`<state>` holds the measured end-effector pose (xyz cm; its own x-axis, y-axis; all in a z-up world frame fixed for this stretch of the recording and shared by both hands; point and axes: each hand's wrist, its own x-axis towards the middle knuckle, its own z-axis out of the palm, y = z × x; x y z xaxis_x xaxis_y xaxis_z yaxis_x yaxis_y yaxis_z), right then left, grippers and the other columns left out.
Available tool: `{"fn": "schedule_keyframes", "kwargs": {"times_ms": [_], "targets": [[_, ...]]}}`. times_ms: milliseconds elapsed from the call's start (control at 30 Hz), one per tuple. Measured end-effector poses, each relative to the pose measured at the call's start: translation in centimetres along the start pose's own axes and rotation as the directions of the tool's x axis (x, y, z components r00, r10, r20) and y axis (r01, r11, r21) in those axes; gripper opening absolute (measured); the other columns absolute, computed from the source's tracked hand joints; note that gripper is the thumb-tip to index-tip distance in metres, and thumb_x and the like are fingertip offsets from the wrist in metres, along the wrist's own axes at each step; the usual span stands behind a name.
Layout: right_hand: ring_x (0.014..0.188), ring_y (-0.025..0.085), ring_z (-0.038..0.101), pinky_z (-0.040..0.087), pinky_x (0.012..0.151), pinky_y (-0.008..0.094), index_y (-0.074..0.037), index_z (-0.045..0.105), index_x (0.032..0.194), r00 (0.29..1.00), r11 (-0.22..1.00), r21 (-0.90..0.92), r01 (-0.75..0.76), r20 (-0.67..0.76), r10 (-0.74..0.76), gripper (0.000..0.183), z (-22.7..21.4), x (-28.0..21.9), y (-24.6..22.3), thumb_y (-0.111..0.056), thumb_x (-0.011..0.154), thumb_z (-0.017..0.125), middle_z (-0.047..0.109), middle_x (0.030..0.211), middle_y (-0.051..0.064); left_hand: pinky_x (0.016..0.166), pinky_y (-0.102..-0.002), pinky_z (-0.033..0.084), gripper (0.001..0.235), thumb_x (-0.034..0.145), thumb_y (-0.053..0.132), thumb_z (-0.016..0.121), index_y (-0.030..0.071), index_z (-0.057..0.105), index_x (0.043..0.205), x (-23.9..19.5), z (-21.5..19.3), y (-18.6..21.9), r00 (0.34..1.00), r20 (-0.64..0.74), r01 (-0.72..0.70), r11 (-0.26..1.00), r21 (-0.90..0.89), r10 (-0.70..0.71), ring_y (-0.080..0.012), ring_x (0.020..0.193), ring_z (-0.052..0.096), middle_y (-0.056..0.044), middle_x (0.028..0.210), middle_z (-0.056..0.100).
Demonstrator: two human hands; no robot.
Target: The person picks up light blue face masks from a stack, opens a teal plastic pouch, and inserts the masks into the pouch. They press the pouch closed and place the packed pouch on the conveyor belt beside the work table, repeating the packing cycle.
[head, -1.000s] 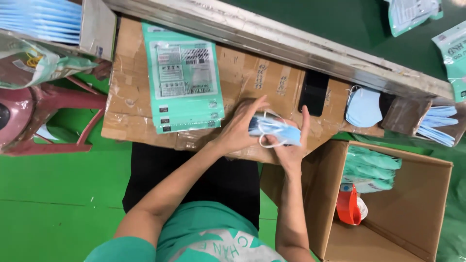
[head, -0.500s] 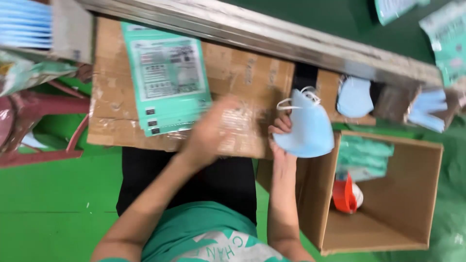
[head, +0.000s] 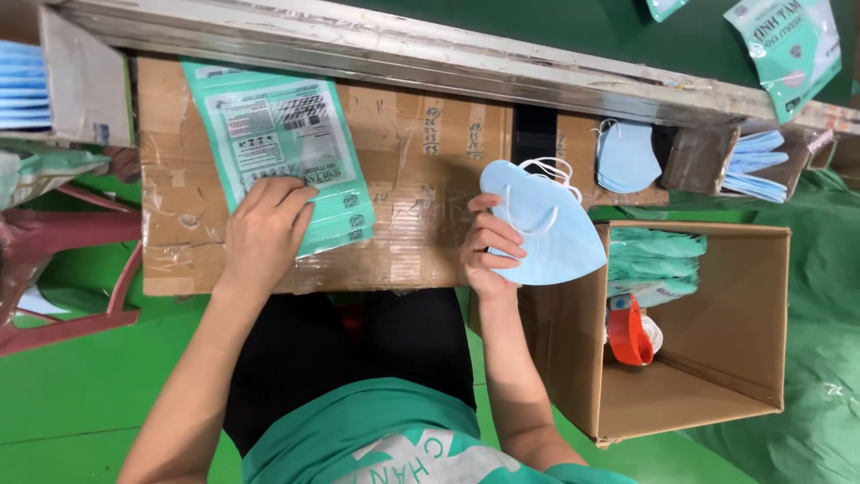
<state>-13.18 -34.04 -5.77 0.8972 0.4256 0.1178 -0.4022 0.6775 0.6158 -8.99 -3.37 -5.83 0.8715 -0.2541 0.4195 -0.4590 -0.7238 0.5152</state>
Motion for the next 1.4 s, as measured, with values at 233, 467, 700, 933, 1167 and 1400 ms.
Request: {"fn": "schedule_keyframes", "kwargs": {"times_ms": [233, 467, 700, 933, 1167, 1400], "targets": [[0.070, 0.018, 0.062, 0.054, 0.062, 0.032, 0.004, 0.051, 0.129, 0.993, 0.954, -0.298, -0.010, -0.113, -0.025, 0.037, 0.2, 1.6, 1.2, -0.025, 0.105, 0.055, 0.055, 0.079, 0.007, 0.084, -0.039, 0.056, 0.020, 0.082, 0.002, 0.065, 0.003, 0.070, 0.101, -0.5, 1.5, -2.0, 0.996, -0.004, -0.084, 0.990, 0.111, 0.084, -0.0281, 0.100, 0.067, -0.010, 0.107, 0.069], [0.086, 0.013, 0.067, 0.057, 0.076, 0.029, 0.000, 0.058, 0.128, 0.851, -0.038, -0.973, -0.227, -0.180, -0.493, 0.035, -4.4, 6.1, 5.0, -0.021, 0.100, 0.055, 0.072, 0.102, 0.003, 0.076, -0.042, 0.054, 0.012, 0.082, 0.008, 0.069, 0.003, 0.067, 0.093, 0.9, 0.3, 0.6, 0.987, -0.135, -0.069, 0.993, 0.097, 0.082, -0.0318, 0.090, 0.066, -0.010, 0.096, 0.064], [0.087, 0.007, 0.061, 0.050, 0.080, 0.022, -0.002, 0.062, 0.115, 0.907, -0.525, -0.843, -0.120, 0.122, -0.404, 0.028, -5.5, 7.0, 4.2, -0.008, 0.091, 0.076, 0.067, 0.094, -0.001, 0.074, -0.040, 0.056, 0.019, 0.083, 0.003, 0.070, 0.000, 0.067, 0.101, 1.3, -1.9, 2.3, 0.946, -0.305, -0.136, 0.988, -0.071, 0.109, -0.0319, 0.090, 0.067, -0.013, 0.101, 0.065], [0.086, 0.011, 0.063, 0.050, 0.077, 0.026, -0.001, 0.073, 0.099, 0.914, -0.973, -0.197, -0.120, 0.361, -0.185, 0.018, -1.4, 6.6, 8.8, -0.005, 0.084, 0.081, 0.065, 0.093, 0.004, 0.074, -0.039, 0.055, 0.018, 0.086, 0.002, 0.071, 0.000, 0.070, 0.105, 2.5, -4.2, 4.1, 0.917, -0.372, -0.181, 0.982, -0.063, 0.145, -0.0304, 0.088, 0.066, -0.011, 0.101, 0.066], [0.099, 0.014, 0.062, 0.050, 0.089, 0.028, 0.001, 0.070, 0.110, 0.827, -0.894, -0.447, 0.000, 0.503, -0.252, 0.024, -1.6, 5.1, 5.8, 0.000, 0.087, 0.077, 0.064, 0.104, 0.006, 0.088, -0.039, 0.057, 0.022, 0.091, 0.008, 0.072, 0.001, 0.071, 0.112, 1.1, -2.7, 7.7, 0.950, -0.099, -0.309, 0.934, -0.179, 0.296, -0.0296, 0.100, 0.068, -0.010, 0.105, 0.066], [0.103, 0.015, 0.065, 0.052, 0.094, 0.029, -0.001, 0.067, 0.123, 0.797, -0.784, -0.573, -0.239, 0.346, -0.495, 0.045, -0.6, 5.1, 6.2, -0.007, 0.081, 0.081, 0.072, 0.110, 0.006, 0.096, -0.035, 0.050, 0.042, 0.093, 0.018, 0.072, -0.002, 0.056, 0.125, -0.5, 2.5, 6.9, 0.794, 0.106, 0.338, 0.289, -0.896, -0.599, -0.0225, 0.111, 0.061, -0.010, 0.122, 0.063]]}}
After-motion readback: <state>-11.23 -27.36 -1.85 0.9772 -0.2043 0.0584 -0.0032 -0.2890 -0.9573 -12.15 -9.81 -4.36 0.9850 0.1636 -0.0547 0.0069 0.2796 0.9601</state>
